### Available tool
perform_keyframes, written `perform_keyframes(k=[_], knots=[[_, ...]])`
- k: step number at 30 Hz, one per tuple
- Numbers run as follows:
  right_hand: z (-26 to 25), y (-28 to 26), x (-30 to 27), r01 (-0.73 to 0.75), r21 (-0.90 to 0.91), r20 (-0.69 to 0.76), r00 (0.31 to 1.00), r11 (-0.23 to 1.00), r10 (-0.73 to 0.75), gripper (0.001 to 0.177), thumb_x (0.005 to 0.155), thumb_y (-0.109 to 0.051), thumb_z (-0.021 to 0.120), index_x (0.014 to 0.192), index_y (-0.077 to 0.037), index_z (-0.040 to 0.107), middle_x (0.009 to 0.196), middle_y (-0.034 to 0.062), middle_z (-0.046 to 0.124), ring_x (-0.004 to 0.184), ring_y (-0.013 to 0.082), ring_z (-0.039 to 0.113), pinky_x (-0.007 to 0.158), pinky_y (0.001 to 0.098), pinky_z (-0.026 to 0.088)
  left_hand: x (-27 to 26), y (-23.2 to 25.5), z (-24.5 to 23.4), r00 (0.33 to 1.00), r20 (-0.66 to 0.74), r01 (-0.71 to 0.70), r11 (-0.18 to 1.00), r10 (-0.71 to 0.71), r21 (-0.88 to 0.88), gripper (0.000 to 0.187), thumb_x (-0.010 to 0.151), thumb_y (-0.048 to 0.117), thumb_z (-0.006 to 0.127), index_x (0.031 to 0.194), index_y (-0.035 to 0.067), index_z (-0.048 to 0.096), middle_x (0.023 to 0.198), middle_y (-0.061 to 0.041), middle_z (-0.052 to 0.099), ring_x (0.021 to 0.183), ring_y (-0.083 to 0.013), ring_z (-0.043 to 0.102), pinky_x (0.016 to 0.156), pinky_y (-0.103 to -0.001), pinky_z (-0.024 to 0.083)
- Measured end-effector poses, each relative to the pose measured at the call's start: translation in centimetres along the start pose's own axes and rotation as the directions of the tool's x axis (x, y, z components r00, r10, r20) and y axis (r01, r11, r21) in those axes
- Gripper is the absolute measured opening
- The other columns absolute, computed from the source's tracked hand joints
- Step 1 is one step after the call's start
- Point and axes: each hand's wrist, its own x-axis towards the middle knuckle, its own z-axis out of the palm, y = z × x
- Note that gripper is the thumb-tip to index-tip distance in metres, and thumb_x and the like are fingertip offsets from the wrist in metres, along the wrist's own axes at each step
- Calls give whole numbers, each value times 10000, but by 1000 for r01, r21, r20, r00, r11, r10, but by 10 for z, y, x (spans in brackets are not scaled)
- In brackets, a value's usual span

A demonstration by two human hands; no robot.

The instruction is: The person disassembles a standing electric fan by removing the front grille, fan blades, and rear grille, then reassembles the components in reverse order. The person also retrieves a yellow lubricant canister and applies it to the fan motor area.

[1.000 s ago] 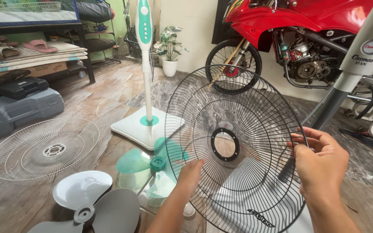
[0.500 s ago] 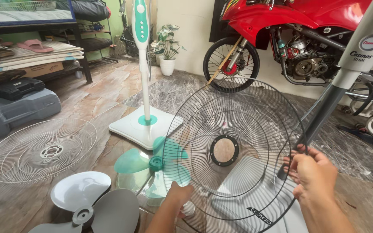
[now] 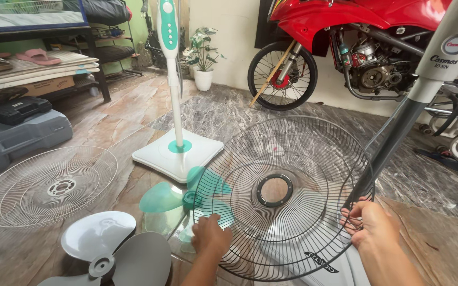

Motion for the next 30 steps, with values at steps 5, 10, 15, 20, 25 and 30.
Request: perform_keyframes(k=[5, 10, 15, 20, 25, 30], knots=[[-10, 25, 38, -146, 38, 27, 989, 989, 145, 458, 717, 153, 477, 1150, 6, 510, 1032, 253, 571, 828, 340, 635, 707, 478, 571, -3, 6, -9, 967, -118, 224, 974, -227, -38, 896, 840, 328, 787, 1548, 259, 242, 1628, -107, 166, 1510, -352, 184, 1141, -546, 331], [-23, 54, 84, -248, 139, -34, 966, 959, 255, 401, 746, 137, 466, 1138, 62, 431, 1068, 280, 521, 850, 348, 609, 737, 540, 586, 40, -18, 22, 913, 169, 382, 637, -371, -669, 1030, 829, 220, 773, 1570, 119, 65, 1511, -308, 306, 1193, -423, 579, 900, -501, 574], [-30, 98, 146, -326, 153, -16, 943, 933, 332, 285, 786, 58, 509, 1059, 47, 430, 1087, 251, 514, 872, 346, 592, 752, 557, 572, 70, -38, 55, 880, 472, 449, 399, -45, -799, 551, 870, 309, 594, 1251, -89, 624, 1159, -290, 743, 772, -348, 750, 561, -442, 622], [-31, 141, 177, -387, 103, -49, 918, 916, 393, 222, 816, 5, 527, 1017, 62, 454, 1041, 233, 506, 890, 376, 593, 823, 563, 548, 62, -28, 64, 823, 567, 549, 303, -34, -779, 586, 907, 411, 626, 1335, 25, 523, 1274, -223, 598, 871, -366, 706, 670, -475, 632], [-10, 171, 164, -484, 175, 23, 872, 857, 488, 182, 826, 15, 518, 995, 43, 458, 1023, 196, 518, 902, 345, 587, 889, 586, 554, 41, 2, 72, 824, 566, 536, 339, -10, -773, 864, 852, 403, 753, 1515, 101, 289, 1365, -204, 524, 894, -353, 708, 749, -449, 642], [3, 192, 148, -419, 211, -48, 898, 883, 438, 167, 854, 21, 541, 1002, 8, 464, 1024, 154, 474, 947, 309, 576, 925, 551, 571, 34, 21, 85, 853, 520, 500, 355, -43, -790, 1190, 809, 378, 784, 1645, 267, -56, 1388, -134, 489, 866, -291, 676, 748, -408, 603]])
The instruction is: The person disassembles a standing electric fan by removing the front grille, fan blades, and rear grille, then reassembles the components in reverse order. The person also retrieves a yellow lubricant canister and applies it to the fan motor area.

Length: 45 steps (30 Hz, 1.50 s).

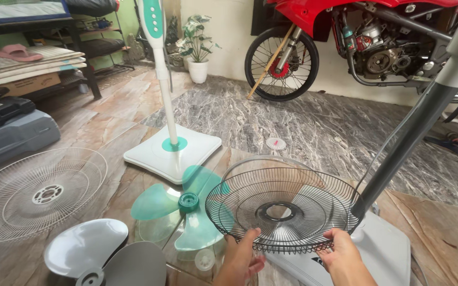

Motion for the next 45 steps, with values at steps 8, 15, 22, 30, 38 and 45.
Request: perform_keyframes(k=[8, 15, 22, 30, 38, 45], knots=[[0, 15, 3, -90, -149, 75, 992, 985, 102, 216, 884, -114, 625, 1036, -6, 518, 1033, 163, 556, 956, 296, 582, 978, 508, 549, 30, -10, 4, 993, -58, -113, 989, 108, -91, 1124, 802, 364, 738, 1661, 284, 18, 1140, -118, 562, 768, -200, 599, 651, -368, 533], [7, 14, -24, -108, -80, 188, 975, 991, 122, 779, 895, -170, 728, 1442, 155, 278, 1484, 292, 406, 1451, 432, 390, 1130, 557, 417, 53, -20, 16, 969, -104, -228, 972, 223, -49, 1115, 831, 316, 702, 1690, 220, -4, 941, -173, 481, 713, -234, 479, 611, -373, 422], [-1, 12, -64, -66, -267, 226, 966, 961, 129, 602, 892, -104, 604, 1454, -19, 405, 1586, 240, 389, 1467, 387, 417, 1126, 581, 441, 94, -37, 12, 914, 42, -407, 909, 404, 93, 761, 869, 353, 718, 1522, 45, 477, 1250, -217, 639, 942, -207, 517, 798, -353, 394], [17, 3, -119, 55, -358, 377, 922, 932, 91, 381, 966, -158, 550, 1292, 26, 477, 1449, 216, 567, 1307, 367, 606, 1037, 540, 515, 53, -44, 29, 812, 264, -583, 749, 520, 316, 662, 823, 313, 653, 1380, -34, 575, 1304, -200, 715, 1162, -263, 717, 1003, -303, 506], [37, 6, -164, 156, -441, 435, 899, 884, 58, 409, 1001, -183, 536, 1371, -10, 510, 1370, 193, 587, 1220, 353, 652, 999, 494, 547, 23, -26, 4, 733, 334, -639, 433, 592, 636, 545, 910, 364, 638, 1346, 37, 630, 1352, -199, 638, 1257, -319, 603, 1057, -379, 456], [50, -8, -152, 338, -537, 484, 874, 773, -46, 410, 1033, -199, 461, 1394, -24, 545, 1364, 195, 651, 1188, 341, 678, 969, 473, 549, 57, -18, -5, 685, 282, -672, 432, 672, 602, 400, 909, 258, 639, 1268, 83, 666, 1245, -153, 670, 1153, -307, 669, 1003, -396, 514]])
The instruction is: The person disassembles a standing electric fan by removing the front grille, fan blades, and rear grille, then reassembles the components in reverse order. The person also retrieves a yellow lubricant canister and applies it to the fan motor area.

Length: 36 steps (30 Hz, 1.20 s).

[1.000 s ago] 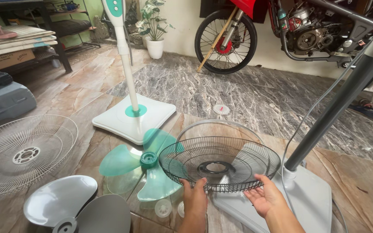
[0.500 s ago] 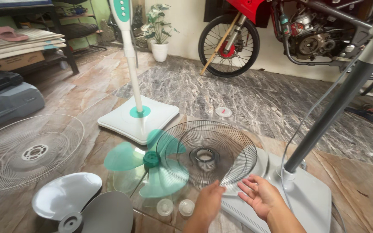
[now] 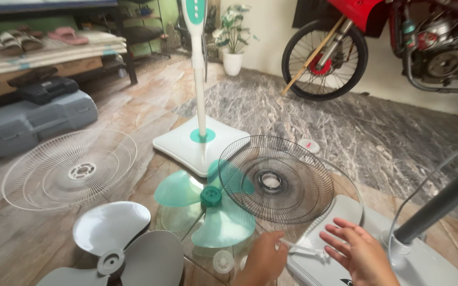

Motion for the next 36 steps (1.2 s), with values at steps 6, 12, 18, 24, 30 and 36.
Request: perform_keyframes(k=[6, 12, 18, 24, 30, 36], knots=[[24, 21, 29, 8, -81, 5, 1000, 997, -7, 394, 991, -156, 515, 1349, -14, 602, 1280, 175, 701, 1146, 321, 706, 935, 432, 560, 14, 8, 6, 989, 53, -143, 984, 139, 104, 298, 888, 165, 652, 1172, 88, 695, 1164, -148, 632, 1079, -379, 628, 909, -478, 509], [76, 8, 54, 193, -272, 91, 981, 943, -174, 358, 932, -80, 574, 1256, 25, 682, 1164, 150, 734, 995, 221, 710, 849, 363, 570, 70, 54, -12, 978, 33, -207, 954, 205, 218, 165, 902, 145, 628, 1018, 46, 689, 1090, -159, 647, 1075, -375, 631, 911, -498, 512], [145, -81, 48, 235, -341, 203, 964, 910, -173, 346, 923, -56, 527, 1217, 27, 690, 1129, 123, 750, 951, 191, 732, 837, 321, 577, 119, 124, -84, 994, 41, -110, 934, 102, 341, 210, 868, 169, 667, 1031, 39, 698, 1115, -164, 642, 1060, -382, 632, 895, -513, 515], [201, -182, 5, 445, -612, 376, 891, 654, -255, 423, 877, -19, 495, 1255, -58, 679, 1195, 83, 764, 962, 187, 773, 843, 319, 560, 143, 210, -173, 993, 100, -106, 838, 62, 535, 314, 790, 190, 718, 1079, 65, 719, 1131, -159, 674, 1078, -370, 650, 903, -496, 535], [250, -301, -39, 543, -767, 432, 831, 342, -352, 500, 830, -65, 569, 1319, -142, 640, 1280, 103, 711, 1030, 264, 737, 902, 382, 546, 164, 315, -256, 995, 83, -92, 817, 54, 569, 225, 835, 176, 684, 1011, 50, 748, 1112, -176, 687, 1082, -366, 664, 914, -488, 541], [283, -412, -82, 484, -787, 418, 874, 382, -247, 428, 845, -101, 559, 1246, -130, 706, 1230, 83, 752, 1071, 274, 738, 953, 378, 538, 179, 428, -322, 997, 36, -74, 818, 64, 570, 231, 860, 202, 662, 1026, 78, 764, 1086, -185, 693, 1030, -380, 676, 896, -496, 545]])
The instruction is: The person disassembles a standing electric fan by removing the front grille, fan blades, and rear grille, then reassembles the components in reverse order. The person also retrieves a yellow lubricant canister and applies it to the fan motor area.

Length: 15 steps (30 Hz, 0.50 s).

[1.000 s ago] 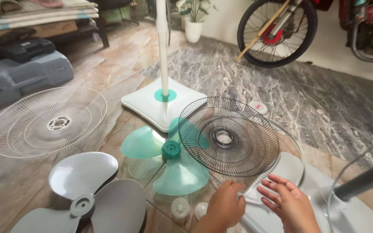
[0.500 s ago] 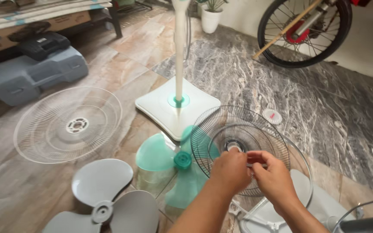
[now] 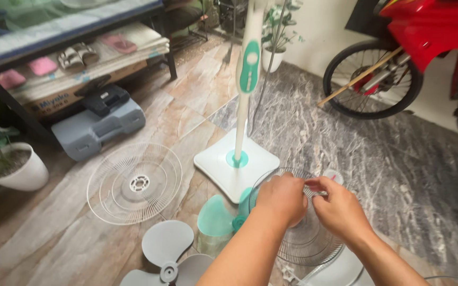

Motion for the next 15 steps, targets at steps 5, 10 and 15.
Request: perform_keyframes(k=[5, 10, 15], knots=[[-75, -60, -1, -16, 139, 28, 1000, 990, 12, 388, 837, -131, 589, 1195, -106, 736, 1136, 91, 807, 1066, 228, 770, 936, 352, 564, 14, 44, -98, 999, 52, 5, 999, -2, -54, 213, 888, 250, 651, 983, 85, 747, 1063, -186, 690, 995, -398, 675, 870, -515, 538], [-152, -120, -7, -14, 55, 25, 1000, 998, 12, 367, 850, -169, 615, 1190, -139, 752, 1113, 77, 816, 1051, 207, 778, 910, 347, 585, 24, 80, -195, 993, 111, -44, 999, 46, -19, 249, 934, 304, 635, 935, 79, 743, 1055, -194, 689, 1005, -397, 672, 886, -505, 539], [-227, -192, -25, 86, -3, -15, 996, 996, -86, 373, 834, -167, 621, 1183, -131, 746, 1065, 102, 825, 1004, 207, 791, 900, 342, 596, 25, 116, -278, 982, 127, -139, 990, 141, -29, 239, 924, 276, 627, 981, 84, 757, 1059, -194, 696, 1038, -391, 662, 917, -493, 526]])
